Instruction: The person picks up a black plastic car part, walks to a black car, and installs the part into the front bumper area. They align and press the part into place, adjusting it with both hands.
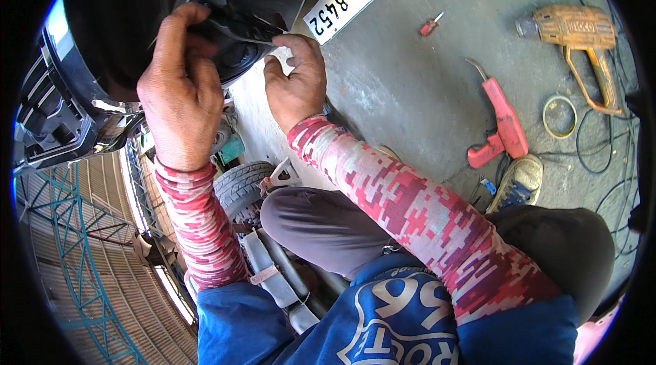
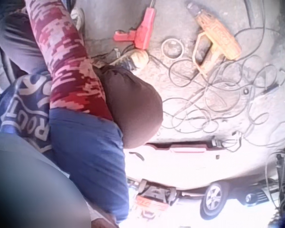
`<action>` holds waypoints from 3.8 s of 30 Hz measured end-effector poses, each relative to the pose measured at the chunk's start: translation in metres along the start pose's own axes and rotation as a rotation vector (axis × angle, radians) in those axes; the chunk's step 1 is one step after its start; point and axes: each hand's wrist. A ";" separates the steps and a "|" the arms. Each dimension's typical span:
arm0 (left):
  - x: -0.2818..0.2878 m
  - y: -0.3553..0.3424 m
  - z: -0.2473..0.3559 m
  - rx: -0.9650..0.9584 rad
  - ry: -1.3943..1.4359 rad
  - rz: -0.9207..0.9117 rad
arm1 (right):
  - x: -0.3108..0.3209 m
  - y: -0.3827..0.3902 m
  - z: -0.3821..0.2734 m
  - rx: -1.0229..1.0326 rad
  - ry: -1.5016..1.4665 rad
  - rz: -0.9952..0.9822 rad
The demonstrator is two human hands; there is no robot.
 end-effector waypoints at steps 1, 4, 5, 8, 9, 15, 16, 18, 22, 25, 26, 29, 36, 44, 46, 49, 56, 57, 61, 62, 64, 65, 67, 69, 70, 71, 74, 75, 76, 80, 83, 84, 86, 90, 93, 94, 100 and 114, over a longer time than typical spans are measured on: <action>0.000 -0.002 -0.001 0.008 -0.004 0.001 | -0.002 0.000 -0.001 -0.014 -0.032 -0.017; -0.004 -0.008 0.000 -0.022 0.001 0.006 | -0.011 0.000 -0.003 0.028 -0.086 0.039; -0.005 -0.011 0.001 -0.024 0.010 0.013 | -0.014 -0.001 -0.004 0.010 -0.088 0.067; -0.003 -0.014 0.006 0.026 -0.081 -0.048 | -0.021 -0.010 -0.007 -0.015 -0.101 0.078; -0.003 -0.014 0.008 0.033 -0.061 -0.043 | -0.022 -0.013 -0.007 -0.031 -0.096 0.070; -0.004 -0.005 0.005 0.029 -0.018 0.077 | -0.009 -0.012 -0.005 0.081 -0.062 -0.007; -0.004 -0.004 0.004 0.076 0.009 0.083 | -0.007 -0.008 -0.004 0.123 -0.032 -0.016; -0.005 -0.004 0.000 0.064 0.026 0.083 | -0.007 -0.002 -0.002 0.084 -0.057 -0.044; -0.008 -0.008 -0.001 0.065 0.017 0.068 | -0.017 0.008 0.003 0.017 -0.180 0.024; -0.009 -0.009 0.003 0.075 0.003 0.059 | -0.022 0.012 0.010 -0.196 -0.097 0.103; -0.008 -0.010 0.005 0.084 -0.001 0.054 | -0.021 0.015 0.013 -0.425 -0.140 0.136; -0.008 -0.011 0.006 0.071 -0.022 0.057 | -0.027 0.006 0.025 -0.373 -0.166 0.247; -0.010 -0.009 0.003 0.088 0.027 0.056 | -0.039 -0.002 0.028 -0.499 -0.249 0.077; -0.015 -0.006 -0.001 0.083 0.023 0.111 | -0.018 -0.026 0.041 -0.423 -0.244 -0.205; -0.014 -0.005 0.000 0.075 -0.023 0.104 | -0.015 -0.032 0.040 -0.611 -0.402 -0.317; -0.011 -0.001 0.005 0.104 -0.057 0.068 | -0.001 -0.036 0.036 -0.746 -0.592 -0.394; -0.015 0.002 0.011 0.124 -0.035 0.111 | 0.001 -0.040 0.032 -0.906 -0.574 -0.326; -0.017 0.001 0.011 0.105 -0.047 0.124 | -0.003 -0.042 0.032 -0.956 -0.565 -0.308; -0.020 0.000 0.008 0.086 -0.052 0.143 | -0.008 -0.044 0.028 -1.107 -0.526 -0.348; -0.020 0.000 0.008 0.079 -0.034 0.143 | -0.007 -0.044 0.027 -1.135 -0.526 -0.356; -0.020 0.001 0.008 0.076 -0.049 0.154 | -0.002 -0.046 0.025 -1.173 -0.580 -0.389; -0.020 0.001 0.008 0.083 -0.030 0.164 | 0.000 -0.047 0.024 -1.178 -0.602 -0.417; -0.020 0.001 0.007 0.063 -0.027 0.167 | 0.006 -0.051 0.022 -1.185 -0.622 -0.458; -0.021 0.001 0.007 0.067 -0.028 0.169 | 0.011 -0.056 0.021 -1.211 -0.634 -0.501; -0.021 0.001 0.007 0.077 -0.037 0.168 | 0.013 -0.060 0.022 -1.230 -0.668 -0.535; -0.022 0.001 0.007 0.094 -0.024 0.167 | 0.014 -0.064 0.022 -1.265 -0.684 -0.580; -0.021 0.003 0.006 0.128 -0.032 0.171 | 0.017 -0.071 0.020 -1.356 -0.719 -0.639; -0.021 0.005 0.006 0.115 -0.040 0.177 | 0.018 -0.072 0.019 -1.392 -0.733 -0.641; -0.020 0.007 0.006 0.126 -0.027 0.188 | 0.017 -0.071 0.018 -1.429 -0.747 -0.647; -0.019 0.019 0.002 0.128 0.048 0.264 | 0.013 -0.066 0.013 -1.450 -0.702 -0.630; -0.021 0.034 -0.003 0.138 0.087 0.292 | 0.010 -0.064 0.012 -1.450 -0.676 -0.619; -0.026 0.039 -0.006 0.152 0.138 0.313 | 0.009 -0.065 0.012 -1.450 -0.688 -0.616; -0.038 0.053 -0.013 0.210 0.223 0.307 | 0.007 -0.066 0.014 -1.447 -0.698 -0.581; -0.074 0.086 -0.029 0.360 0.384 0.423 | 0.003 -0.067 0.020 -1.461 -0.669 -0.514; -0.092 0.101 -0.044 0.513 0.291 0.246 | 0.001 -0.067 0.023 -1.409 -0.649 -0.452; -0.098 0.102 -0.049 0.532 0.295 0.209 | 0.000 -0.066 0.024 -1.369 -0.664 -0.444; -0.125 0.089 -0.070 0.582 0.436 0.267 | 0.002 -0.066 0.026 -1.207 -0.545 -0.433; -0.150 0.084 -0.061 0.563 0.314 0.527 | 0.006 -0.060 0.008 -1.062 -0.510 -0.349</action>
Point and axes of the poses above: each hand's wrist, its own y-axis away from the middle knuckle, its own x-axis out of the back of the hand, z = x × y, and after that the axes turned 11 degrees about z, right-handed
